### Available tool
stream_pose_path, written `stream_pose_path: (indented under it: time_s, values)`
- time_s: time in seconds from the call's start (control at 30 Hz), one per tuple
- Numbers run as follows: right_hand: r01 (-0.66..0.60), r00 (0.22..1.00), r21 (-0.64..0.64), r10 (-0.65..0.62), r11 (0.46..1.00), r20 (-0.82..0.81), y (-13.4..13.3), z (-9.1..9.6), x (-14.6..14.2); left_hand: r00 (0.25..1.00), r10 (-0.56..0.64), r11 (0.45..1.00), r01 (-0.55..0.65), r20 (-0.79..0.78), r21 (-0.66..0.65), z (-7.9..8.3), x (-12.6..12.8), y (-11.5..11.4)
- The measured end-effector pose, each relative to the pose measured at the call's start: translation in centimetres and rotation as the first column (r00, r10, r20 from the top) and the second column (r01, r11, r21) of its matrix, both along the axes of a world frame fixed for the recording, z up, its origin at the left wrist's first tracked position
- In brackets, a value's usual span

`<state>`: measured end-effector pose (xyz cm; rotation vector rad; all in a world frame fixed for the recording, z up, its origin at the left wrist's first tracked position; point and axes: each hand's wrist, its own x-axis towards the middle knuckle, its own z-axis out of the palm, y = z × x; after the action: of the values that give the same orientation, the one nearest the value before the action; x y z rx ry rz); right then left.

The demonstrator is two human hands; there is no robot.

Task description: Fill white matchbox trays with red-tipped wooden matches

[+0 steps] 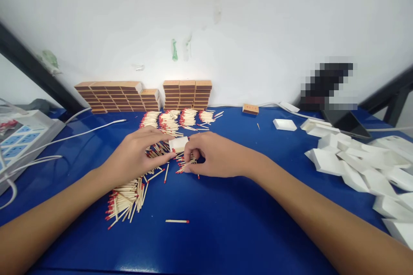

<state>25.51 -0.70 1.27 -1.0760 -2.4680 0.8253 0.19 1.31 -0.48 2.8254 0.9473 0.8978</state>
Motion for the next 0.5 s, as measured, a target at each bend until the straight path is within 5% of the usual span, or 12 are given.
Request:
stream_pose_path:
  time_s: [0.27, 0.5]
  values:
    - [0.002, 1.000, -0.181, 0.003, 0.984, 0.025, 0.13, 0.00, -0.04, 0.999, 0.032, 0.999, -0.032, -0.001, -0.019, 0.00, -0.03, 0.09]
    - [0.015, 0.999, -0.142, -0.009, 0.990, 0.043, 0.24, -0.13, 0.28, 1.000, 0.020, 1.000, -0.020, -0.002, -0.009, 0.03, -0.09, -0.07]
